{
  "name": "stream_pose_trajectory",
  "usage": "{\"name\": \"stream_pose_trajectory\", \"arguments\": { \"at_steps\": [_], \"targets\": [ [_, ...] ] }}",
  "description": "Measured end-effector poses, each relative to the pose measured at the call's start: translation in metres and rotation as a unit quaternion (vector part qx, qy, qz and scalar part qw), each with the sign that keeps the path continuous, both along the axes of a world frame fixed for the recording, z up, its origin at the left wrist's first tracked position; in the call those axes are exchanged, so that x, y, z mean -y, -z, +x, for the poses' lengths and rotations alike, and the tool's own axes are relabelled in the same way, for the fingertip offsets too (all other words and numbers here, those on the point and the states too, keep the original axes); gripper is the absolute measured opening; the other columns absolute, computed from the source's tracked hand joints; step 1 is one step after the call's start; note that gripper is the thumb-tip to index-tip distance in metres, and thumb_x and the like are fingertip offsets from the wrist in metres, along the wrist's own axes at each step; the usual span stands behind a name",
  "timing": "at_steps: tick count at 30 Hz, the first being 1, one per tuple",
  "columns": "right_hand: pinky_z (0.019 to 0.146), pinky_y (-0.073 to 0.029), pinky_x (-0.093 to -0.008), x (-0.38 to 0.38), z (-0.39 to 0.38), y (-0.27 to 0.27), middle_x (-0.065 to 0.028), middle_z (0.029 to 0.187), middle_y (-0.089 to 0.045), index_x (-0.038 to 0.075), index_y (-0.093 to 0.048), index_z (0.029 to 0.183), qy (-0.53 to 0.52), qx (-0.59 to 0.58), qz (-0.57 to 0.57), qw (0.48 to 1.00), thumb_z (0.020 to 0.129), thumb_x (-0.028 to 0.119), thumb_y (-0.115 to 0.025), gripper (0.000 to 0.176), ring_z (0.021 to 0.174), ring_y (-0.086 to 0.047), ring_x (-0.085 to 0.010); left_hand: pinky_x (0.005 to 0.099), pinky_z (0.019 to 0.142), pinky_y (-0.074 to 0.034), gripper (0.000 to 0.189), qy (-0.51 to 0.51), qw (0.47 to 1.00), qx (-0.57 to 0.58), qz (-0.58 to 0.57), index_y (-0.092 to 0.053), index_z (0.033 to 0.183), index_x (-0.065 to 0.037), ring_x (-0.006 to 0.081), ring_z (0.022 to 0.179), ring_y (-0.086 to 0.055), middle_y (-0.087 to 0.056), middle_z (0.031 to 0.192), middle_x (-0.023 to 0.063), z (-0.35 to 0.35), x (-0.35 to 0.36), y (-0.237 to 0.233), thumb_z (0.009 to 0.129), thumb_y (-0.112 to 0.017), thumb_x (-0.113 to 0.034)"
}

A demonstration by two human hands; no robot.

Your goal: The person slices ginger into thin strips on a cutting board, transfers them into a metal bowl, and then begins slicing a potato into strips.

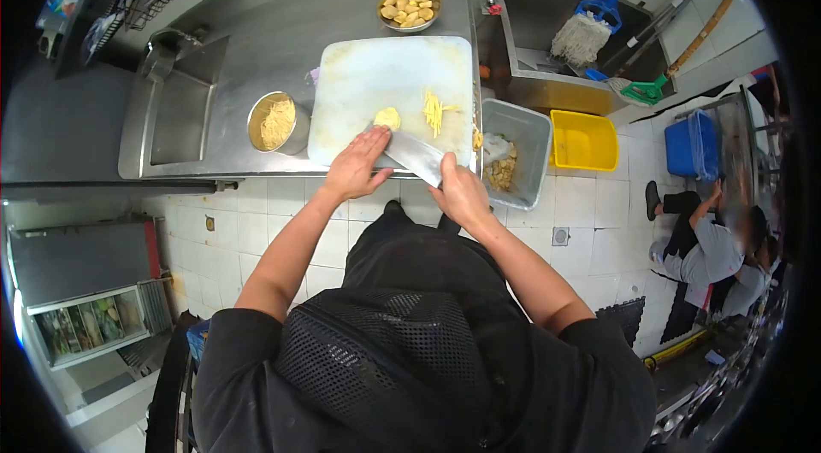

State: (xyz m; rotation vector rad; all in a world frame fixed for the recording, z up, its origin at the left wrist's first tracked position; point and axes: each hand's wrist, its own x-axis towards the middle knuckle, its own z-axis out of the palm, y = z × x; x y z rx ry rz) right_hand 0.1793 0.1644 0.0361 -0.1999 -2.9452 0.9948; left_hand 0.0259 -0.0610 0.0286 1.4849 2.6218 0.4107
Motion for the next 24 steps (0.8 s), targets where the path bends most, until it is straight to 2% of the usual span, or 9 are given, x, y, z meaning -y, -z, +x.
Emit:
{"name": "stream_pose_trajectory", "arguments": {
  "at_steps": [5, 9, 11, 13, 14, 15, 18, 21, 24],
  "targets": [
    [0.072, -0.053, -0.0534, -0.026, 0.058, 0.003, -0.0244, 0.088, -0.069, -0.002, -0.044, 0.111, 0.045, -0.002, -0.027, 0.999, 0.081, 0.017, -0.079, 0.049, 0.083, -0.068, -0.0473, 0.0448, 0.122, -0.033, 0.067, 0.025, 0.999, 0.005, 0.035, -0.046, 0.149, 0.0, 0.0348, 0.146, -0.042, -0.048, 0.155, 0.0198, -0.017, 0.013, 0.015, 0.096, -0.064, -0.036],
    [0.067, -0.052, -0.0524, -0.031, 0.081, -0.003, -0.0211, 0.081, -0.067, 0.004, -0.044, 0.107, 0.138, 0.067, -0.118, 0.981, 0.082, 0.016, -0.075, 0.042, 0.077, -0.068, -0.0459, 0.0452, 0.113, -0.04, 0.041, 0.017, 0.994, 0.004, 0.111, -0.063, 0.128, -0.002, 0.0342, 0.134, -0.052, -0.062, 0.136, 0.0156, -0.029, 0.012, 0.026, 0.092, -0.069, -0.021],
    [0.064, -0.052, -0.0489, -0.029, 0.081, 0.008, -0.0187, 0.076, -0.065, 0.006, -0.044, 0.103, 0.152, 0.045, -0.139, 0.978, 0.083, 0.015, -0.073, 0.036, 0.07, -0.068, -0.0414, 0.0451, 0.108, -0.044, 0.033, 0.013, 0.992, -0.024, 0.127, -0.067, 0.12, -0.003, 0.0334, 0.127, -0.056, -0.066, 0.128, 0.0134, -0.031, 0.01, 0.032, 0.09, -0.07, -0.016],
    [0.06, -0.05, -0.0439, -0.028, 0.073, 0.012, -0.0161, 0.07, -0.062, 0.005, -0.045, 0.1, 0.166, 0.018, -0.242, 0.956, 0.084, 0.013, -0.072, 0.032, 0.065, -0.066, -0.0331, 0.0443, 0.096, -0.047, 0.022, -0.009, 0.983, -0.057, 0.174, -0.07, 0.109, -0.005, 0.0308, 0.111, -0.06, -0.067, 0.114, 0.0097, -0.024, -0.004, 0.026, 0.088, -0.07, -0.011],
    [0.053, -0.046, -0.0371, -0.028, 0.07, 0.016, -0.0111, 0.065, -0.06, 0.005, -0.047, 0.1, 0.142, -0.015, -0.248, 0.958, 0.09, 0.013, -0.067, 0.024, 0.056, -0.061, -0.0217, 0.0443, 0.096, -0.047, 0.022, -0.01, 0.983, -0.054, 0.173, -0.07, 0.109, -0.005, 0.0308, 0.111, -0.06, -0.067, 0.114, 0.0097, -0.02, -0.011, 0.023, 0.088, -0.07, -0.011],
    [0.053, -0.046, -0.0371, -0.027, 0.067, 0.012, -0.0111, 0.065, -0.06, 0.005, -0.047, 0.1, 0.142, -0.014, -0.248, 0.958, 0.09, 0.013, -0.067, 0.024, 0.056, -0.061, -0.0217, 0.0435, 0.092, -0.047, 0.021, -0.007, 0.986, -0.041, 0.164, -0.071, 0.107, -0.006, 0.0304, 0.105, -0.06, -0.067, 0.111, 0.0087, -0.016, -0.019, 0.021, 0.087, -0.071, -0.01],
    [0.042, -0.04, -0.0296, -0.027, 0.055, -0.01, -0.0034, 0.063, -0.058, 0.005, -0.052, 0.106, 0.167, 0.132, -0.438, 0.873, 0.102, 0.015, -0.056, 0.012, 0.045, -0.052, -0.0104, 0.0426, 0.087, -0.047, 0.018, -0.004, 0.989, -0.03, 0.146, -0.072, 0.104, -0.006, 0.0296, 0.098, -0.06, -0.066, 0.106, 0.0074, -0.008, -0.036, 0.023, 0.087, -0.072, -0.009],
    [0.041, -0.041, -0.0277, -0.032, 0.055, -0.003, -0.0032, 0.062, -0.056, 0.006, -0.054, 0.107, 0.148, 0.195, -0.521, 0.817, 0.104, 0.014, -0.054, 0.009, 0.045, -0.051, -0.0099, 0.0429, 0.089, -0.049, 0.017, -0.018, 0.992, -0.015, 0.126, -0.072, 0.103, -0.004, 0.03, 0.103, -0.06, -0.065, 0.109, 0.0092, 0.002, -0.039, 0.029, 0.087, -0.07, -0.009],
    [0.04, -0.041, -0.0264, -0.028, 0.058, 0.016, -0.0022, 0.064, -0.055, 0.005, -0.056, 0.115, 0.136, 0.206, -0.549, 0.798, 0.105, 0.013, -0.053, 0.013, 0.045, -0.05, -0.0092, 0.0429, 0.092, -0.051, 0.02, -0.071, 0.983, 0.023, 0.168, -0.071, 0.107, 0.0, 0.0333, 0.107, -0.06, -0.065, 0.115, 0.0125, 0.019, -0.039, 0.037, 0.088, -0.068, -0.006]
  ]
}}
